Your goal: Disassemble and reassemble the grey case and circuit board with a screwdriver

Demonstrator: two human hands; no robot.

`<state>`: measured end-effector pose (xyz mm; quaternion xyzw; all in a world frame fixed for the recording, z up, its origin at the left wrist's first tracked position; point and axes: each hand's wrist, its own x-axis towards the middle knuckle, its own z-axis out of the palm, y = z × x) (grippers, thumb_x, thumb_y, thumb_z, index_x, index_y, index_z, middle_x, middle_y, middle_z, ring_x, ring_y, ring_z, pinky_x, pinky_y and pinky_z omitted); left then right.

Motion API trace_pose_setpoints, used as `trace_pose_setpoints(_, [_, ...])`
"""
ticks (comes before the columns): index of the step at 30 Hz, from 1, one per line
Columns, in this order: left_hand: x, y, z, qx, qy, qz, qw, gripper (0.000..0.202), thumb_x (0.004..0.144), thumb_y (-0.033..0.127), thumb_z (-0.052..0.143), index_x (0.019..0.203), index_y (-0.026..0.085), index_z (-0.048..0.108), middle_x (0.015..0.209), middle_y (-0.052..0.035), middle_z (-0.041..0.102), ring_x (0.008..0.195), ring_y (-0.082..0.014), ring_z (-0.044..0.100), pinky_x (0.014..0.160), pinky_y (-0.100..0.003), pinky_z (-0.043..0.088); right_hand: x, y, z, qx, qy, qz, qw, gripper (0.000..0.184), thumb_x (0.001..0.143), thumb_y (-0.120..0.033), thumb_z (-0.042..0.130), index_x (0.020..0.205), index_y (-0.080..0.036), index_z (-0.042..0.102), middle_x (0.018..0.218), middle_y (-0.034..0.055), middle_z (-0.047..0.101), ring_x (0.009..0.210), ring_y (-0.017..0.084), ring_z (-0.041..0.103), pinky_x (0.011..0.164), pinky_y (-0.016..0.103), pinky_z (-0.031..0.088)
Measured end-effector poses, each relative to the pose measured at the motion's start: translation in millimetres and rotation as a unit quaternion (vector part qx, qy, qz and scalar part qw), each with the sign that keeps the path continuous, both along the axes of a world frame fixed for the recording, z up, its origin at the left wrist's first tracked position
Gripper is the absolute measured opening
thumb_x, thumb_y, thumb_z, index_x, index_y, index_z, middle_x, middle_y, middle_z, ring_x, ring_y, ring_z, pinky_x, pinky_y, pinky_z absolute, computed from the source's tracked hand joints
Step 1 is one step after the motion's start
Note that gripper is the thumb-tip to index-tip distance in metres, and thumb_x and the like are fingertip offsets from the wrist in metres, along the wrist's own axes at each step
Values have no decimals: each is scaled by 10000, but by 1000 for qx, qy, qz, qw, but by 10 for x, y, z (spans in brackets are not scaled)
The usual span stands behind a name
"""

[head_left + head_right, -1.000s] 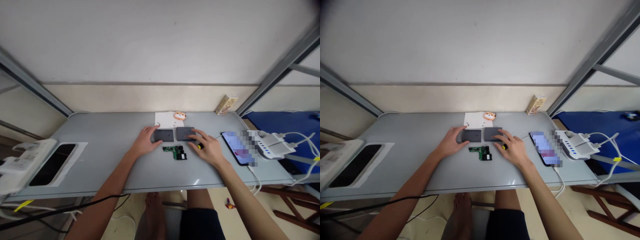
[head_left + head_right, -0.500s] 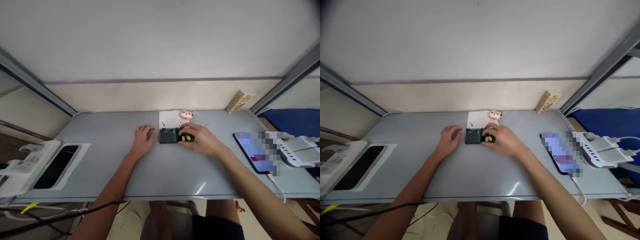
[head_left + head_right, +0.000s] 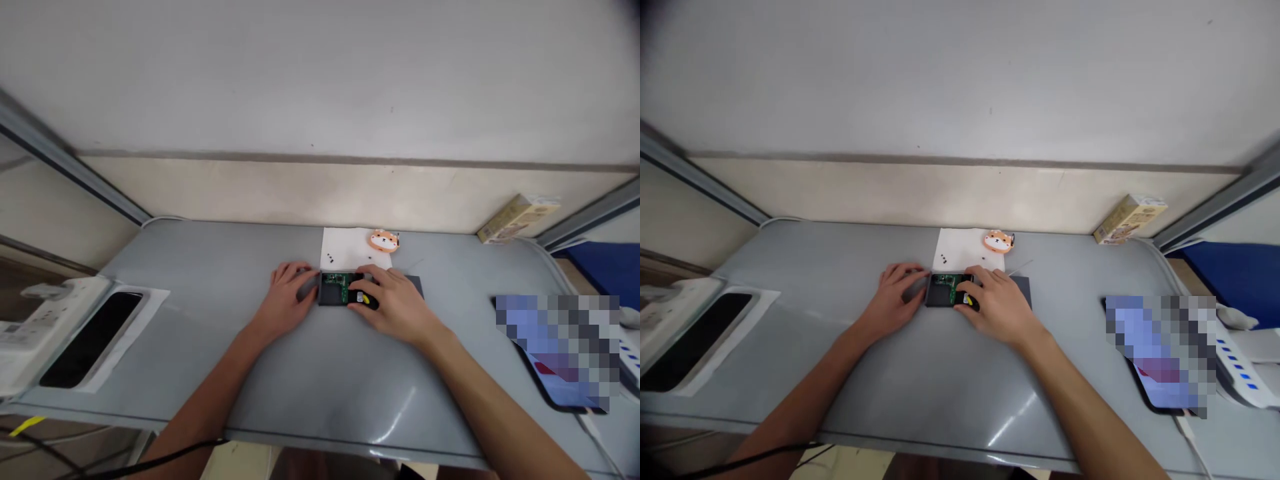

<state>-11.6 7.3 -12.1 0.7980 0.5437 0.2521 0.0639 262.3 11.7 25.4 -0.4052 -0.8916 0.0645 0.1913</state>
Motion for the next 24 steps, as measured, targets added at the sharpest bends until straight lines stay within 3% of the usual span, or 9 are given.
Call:
trace_pose_setpoints(9, [22,-15,20,-4,6,-25,1000,312,984,269,589,1283,274,677,1319,-79,618,1251,-283,508,1122,-504,413,86,37,36,-36,14,13,999,276,950,-428,663,1170,-278,733,1319,72,680,1070,278,685,921,466,538])
trace_pose_setpoints(12, [33,-27,73,-8,4,-21,1000,308,999,279,560,1287,284,669,1317,-75,620,1241,-281,516,1114,-499,422,109,42,72,-27,3,25,999,334,942,-469,668,1214,-283,721,1395,89,647,1093,293,683,944,492,537])
trace_pose_setpoints(15, [69,-37,209,3,-5,-4,1000,289,1025,294,511,1271,277,662,1311,-74,628,1234,-277,531,1113,-490,425,168,37,166,10,110,7,994,237,995,-379,595,1172,-276,714,1308,83,695,1042,248,700,899,441,564])
trace_pose_setpoints(16, [92,-35,263,10,-5,-3,1000,285,1029,307,504,1267,278,658,1313,-72,631,1235,-277,538,1114,-488,423,196,32,212,33,179,-19,983,199,1009,-335,563,1118,-269,716,1187,74,734,979,223,707,854,408,571])
trace_pose_setpoints(18, [162,-20,356,16,2,-26,1000,308,1022,338,521,1307,285,627,1341,-66,629,1252,-281,550,1124,-489,410,253,25,310,95,326,-93,936,214,1026,-319,505,1026,-253,709,995,61,744,899,206,705,795,380,569])
trace_pose_setpoints(20, [262,12,407,0,10,-77,997,401,1003,382,570,1393,290,563,1394,-61,613,1283,-287,553,1143,-490,391,299,29,387,146,426,-156,879,355,1047,-426,422,990,-230,713,1001,84,737,961,236,707,820,410,564])
trace_pose_setpoints(22, [384,55,410,-25,20,-130,991,526,973,434,629,1463,296,500,1432,-60,600,1317,-294,543,1172,-493,364,321,51,408,122,479,-204,845,524,1054,-525,325,894,-208,710,867,80,715,814,223,707,700,376,551])
trace_pose_setpoints(24, [503,89,381,-46,27,-166,985,624,945,479,669,1503,295,458,1451,-69,591,1351,-308,524,1197,-510,333,315,85,361,55,495,-259,828,562,1049,-560,326,787,-202,671,635,22,612,549,165,610,522,303,455])
